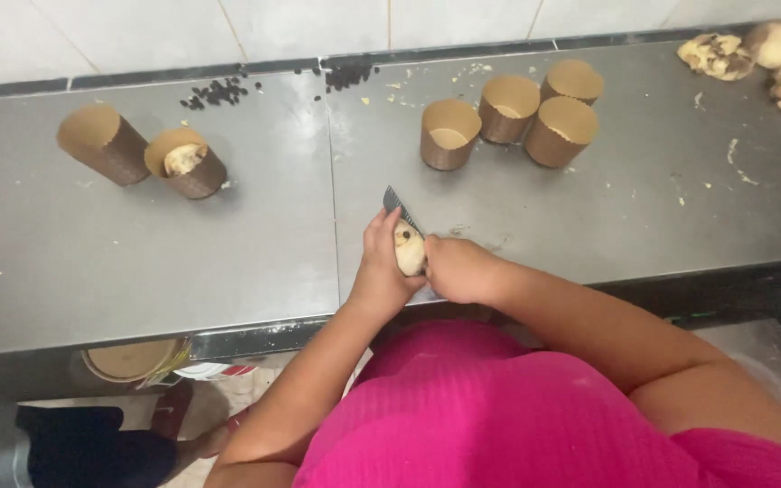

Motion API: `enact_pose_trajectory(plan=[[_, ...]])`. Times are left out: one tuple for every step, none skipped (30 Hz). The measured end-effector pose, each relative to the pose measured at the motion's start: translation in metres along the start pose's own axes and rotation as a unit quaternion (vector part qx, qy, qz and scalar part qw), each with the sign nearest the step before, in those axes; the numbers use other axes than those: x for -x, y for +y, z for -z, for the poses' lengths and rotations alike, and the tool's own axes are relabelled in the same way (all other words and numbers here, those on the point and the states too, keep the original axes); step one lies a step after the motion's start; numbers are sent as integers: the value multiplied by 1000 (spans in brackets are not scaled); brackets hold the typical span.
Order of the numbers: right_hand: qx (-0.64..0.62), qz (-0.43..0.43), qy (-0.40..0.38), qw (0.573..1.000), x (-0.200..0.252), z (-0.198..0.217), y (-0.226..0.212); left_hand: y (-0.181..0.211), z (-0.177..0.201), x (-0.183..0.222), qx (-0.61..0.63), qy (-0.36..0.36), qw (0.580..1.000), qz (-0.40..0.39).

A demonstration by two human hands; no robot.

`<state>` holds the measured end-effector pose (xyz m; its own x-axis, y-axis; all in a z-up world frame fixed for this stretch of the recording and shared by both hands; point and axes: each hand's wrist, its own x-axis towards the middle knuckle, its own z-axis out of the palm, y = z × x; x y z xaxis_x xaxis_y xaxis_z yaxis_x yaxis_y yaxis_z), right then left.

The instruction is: Shaping pieces of dough into balls and placing them into paper baking molds on a stainless steel table.

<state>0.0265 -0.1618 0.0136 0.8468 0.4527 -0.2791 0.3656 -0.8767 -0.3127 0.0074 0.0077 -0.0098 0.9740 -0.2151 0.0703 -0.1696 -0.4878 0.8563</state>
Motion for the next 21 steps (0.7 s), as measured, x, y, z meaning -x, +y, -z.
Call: enact_pose_trajectory(plan=[[0,5,6,1000,-3,9,-2,-10,4,0,-6,5,1000,-3],[-41,7,-4,999,-6,19,-3,-19,8,-1,45,33,998,-2],[-82,10,-14,996,-8,29,-3,-27,11,-3,97,60,994,-1],[-86,9,-8,996,3,48,-9,-37,6,-8,91,56,994,-5],[-188,-1,-20,982,14,67,-14,-48,1,-13,300,83,950,21],[-288,-10,-34,957,25,85,-18,-59,-5,-16,495,106,861,50],[-292,-10,-30,956,27,84,-3,-45,-3,-18,491,102,864,49],[-318,-35,30,947,28,85,11,-29,1,-23,577,109,806,79],[-343,-60,90,933,28,87,26,-14,4,-28,656,114,739,108],[-342,-56,94,933,41,89,37,-11,4,-38,655,114,740,102],[-333,-100,147,926,53,91,49,-9,5,-48,620,123,770,85],[-324,-148,198,913,68,92,61,-6,4,-57,584,130,798,72],[-325,-147,201,912,71,77,82,0,6,-77,582,128,800,71],[-319,-183,216,904,75,60,102,4,7,-95,493,112,860,61],[-313,-218,231,895,78,43,123,8,8,-114,399,95,911,50],[-318,-221,231,892,83,28,138,17,10,-135,395,90,913,52],[-305,-234,252,888,89,14,153,26,13,-157,273,46,961,24],[-290,-244,276,883,91,1,167,36,16,-181,145,1,989,-10],[-294,-246,279,881,95,-3,171,38,19,-199,141,-3,990,-12],[-318,-251,284,869,99,-7,175,40,21,-216,58,-28,997,-37],[-342,-257,289,856,104,-11,178,42,23,-234,-25,-52,996,-62]])
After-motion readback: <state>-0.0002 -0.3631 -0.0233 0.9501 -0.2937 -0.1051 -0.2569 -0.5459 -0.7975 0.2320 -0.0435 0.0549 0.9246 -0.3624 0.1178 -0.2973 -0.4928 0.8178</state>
